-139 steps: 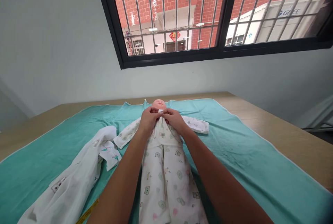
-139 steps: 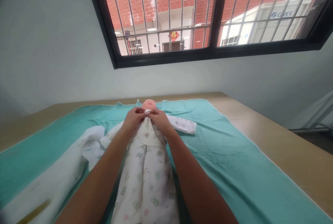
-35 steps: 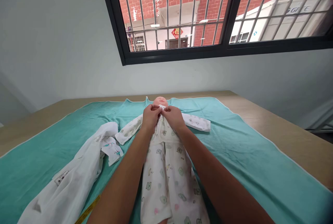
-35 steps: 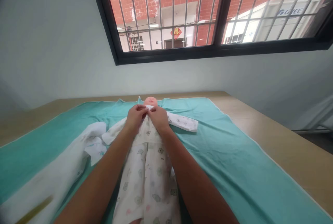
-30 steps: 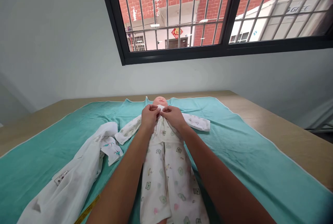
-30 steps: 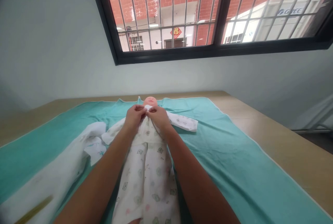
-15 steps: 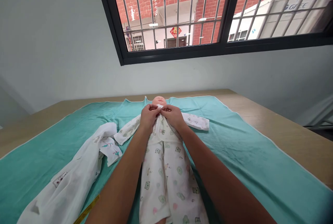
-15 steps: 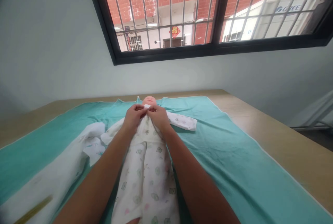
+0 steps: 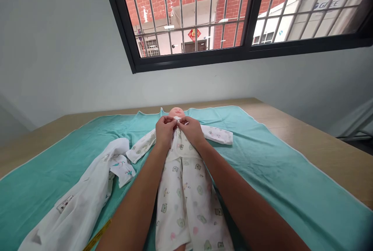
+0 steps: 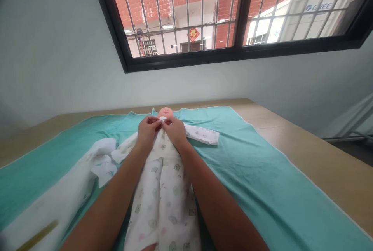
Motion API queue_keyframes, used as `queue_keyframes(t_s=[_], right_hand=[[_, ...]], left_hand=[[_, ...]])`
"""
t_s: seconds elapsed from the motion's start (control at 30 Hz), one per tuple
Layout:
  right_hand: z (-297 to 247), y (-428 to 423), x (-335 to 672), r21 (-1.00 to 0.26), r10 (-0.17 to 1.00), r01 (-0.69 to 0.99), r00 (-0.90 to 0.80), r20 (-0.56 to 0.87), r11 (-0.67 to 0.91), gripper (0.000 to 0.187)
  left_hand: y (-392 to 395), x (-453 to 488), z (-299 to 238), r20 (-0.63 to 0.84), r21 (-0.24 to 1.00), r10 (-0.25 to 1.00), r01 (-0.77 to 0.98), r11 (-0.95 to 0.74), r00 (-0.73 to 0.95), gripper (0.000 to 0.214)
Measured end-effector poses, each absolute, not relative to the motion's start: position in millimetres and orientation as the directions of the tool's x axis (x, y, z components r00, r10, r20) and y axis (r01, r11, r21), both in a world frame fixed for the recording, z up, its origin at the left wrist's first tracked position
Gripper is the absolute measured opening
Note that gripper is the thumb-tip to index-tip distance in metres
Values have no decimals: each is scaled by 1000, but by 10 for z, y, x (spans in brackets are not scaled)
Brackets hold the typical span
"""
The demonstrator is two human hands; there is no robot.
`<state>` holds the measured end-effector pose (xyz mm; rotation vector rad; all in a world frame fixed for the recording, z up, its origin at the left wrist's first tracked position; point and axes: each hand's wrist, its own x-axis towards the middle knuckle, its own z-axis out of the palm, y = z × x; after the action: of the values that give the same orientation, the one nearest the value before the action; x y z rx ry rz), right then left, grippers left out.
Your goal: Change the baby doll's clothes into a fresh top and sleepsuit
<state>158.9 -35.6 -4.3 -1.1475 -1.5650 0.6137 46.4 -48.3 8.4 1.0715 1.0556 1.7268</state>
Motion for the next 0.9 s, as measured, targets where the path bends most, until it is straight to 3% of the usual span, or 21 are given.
queue_keyframes(t_s=[0.33,0.57,0.8,0.9], right_hand=[[-41,-347,1573,-757,837,412,-22,547,506,15],[-77,-324,1605,-870,897,231,-42,439,436,18],[-70,-335,1620,-900,918,186,-40,394,394,19],[-67,-333,1617,-898,918,197,-35,395,394,18]], left_hand=[[-481,444,115,214,945,937,-187,-270,-277,26],[-483,449,100,228,947,943,-170,-273,-244,25],[-516,417,129,324,937,893,234,-258,-312,13],[-528,406,142,317,933,895,275,-234,-313,12]])
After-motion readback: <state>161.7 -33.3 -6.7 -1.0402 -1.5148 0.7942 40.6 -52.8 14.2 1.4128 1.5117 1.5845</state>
